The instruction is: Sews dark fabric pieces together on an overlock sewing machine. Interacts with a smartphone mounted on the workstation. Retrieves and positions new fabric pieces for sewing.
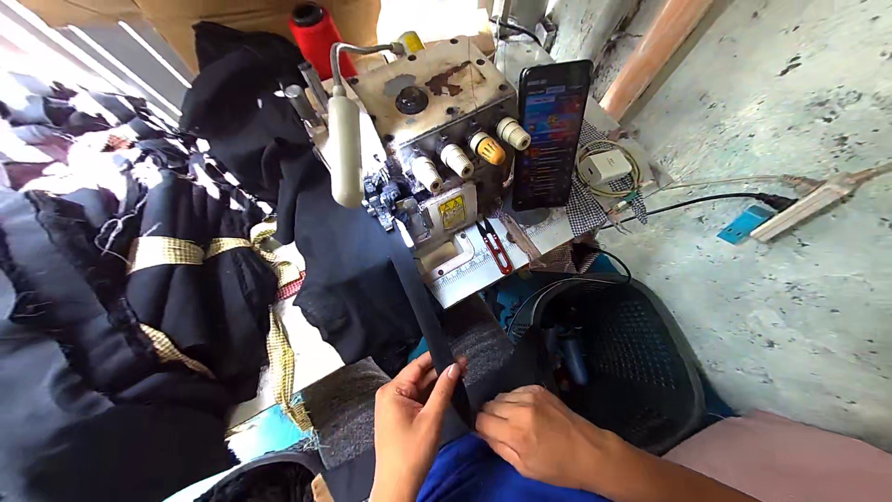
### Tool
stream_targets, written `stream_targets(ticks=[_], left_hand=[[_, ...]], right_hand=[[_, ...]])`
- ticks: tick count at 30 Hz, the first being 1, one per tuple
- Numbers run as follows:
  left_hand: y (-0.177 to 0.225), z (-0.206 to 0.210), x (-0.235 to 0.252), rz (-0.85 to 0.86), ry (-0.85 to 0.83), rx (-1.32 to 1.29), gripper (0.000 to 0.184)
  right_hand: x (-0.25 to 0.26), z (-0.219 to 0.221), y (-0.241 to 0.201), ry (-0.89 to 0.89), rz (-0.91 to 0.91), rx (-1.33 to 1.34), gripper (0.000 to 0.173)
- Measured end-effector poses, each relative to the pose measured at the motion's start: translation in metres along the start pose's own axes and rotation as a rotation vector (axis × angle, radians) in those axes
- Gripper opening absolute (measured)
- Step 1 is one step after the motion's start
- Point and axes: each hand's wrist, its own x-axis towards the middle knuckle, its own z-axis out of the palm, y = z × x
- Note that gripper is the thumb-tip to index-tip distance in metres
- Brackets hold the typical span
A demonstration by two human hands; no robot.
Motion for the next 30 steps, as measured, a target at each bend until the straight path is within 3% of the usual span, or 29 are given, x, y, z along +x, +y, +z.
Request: stream_targets(ticks=[2,4,9,10,13,17,21,24,30], left_hand=[[0.006,-0.005,0.001,0.010,0.010,0.048,0.019],[0.008,-0.012,0.002,-0.018,0.018,-0.011,0.018],[0.019,-0.024,-0.005,-0.216,-0.103,-0.574,0.018],[0.021,-0.024,-0.005,-0.248,-0.152,-0.690,0.019],[0.019,-0.021,-0.002,-0.316,-0.230,-0.869,0.021],[-0.009,-0.013,-0.001,-0.280,-0.085,-0.596,0.013],[-0.053,-0.007,0.001,-0.270,0.004,-0.316,0.006],[-0.068,-0.002,-0.001,-0.249,0.030,-0.254,0.003],[-0.060,-0.005,-0.004,-0.159,0.004,-0.145,0.008]], right_hand=[[0.002,-0.007,0.012,-0.271,0.075,0.034,0.022],[0.013,-0.022,0.030,-0.322,0.151,0.119,0.028],[0.087,-0.038,0.053,0.438,0.262,0.346,0.036],[0.103,-0.030,0.060,0.496,0.280,0.428,0.040],[0.137,-0.007,0.069,0.382,0.334,0.806,0.052],[0.127,0.003,0.053,0.370,0.340,0.870,0.028],[0.091,0.019,0.050,0.303,0.443,0.895,0.015],[0.072,0.026,0.044,0.275,0.511,0.914,0.015],[0.066,0.018,0.038,0.248,0.527,1.001,0.022]])
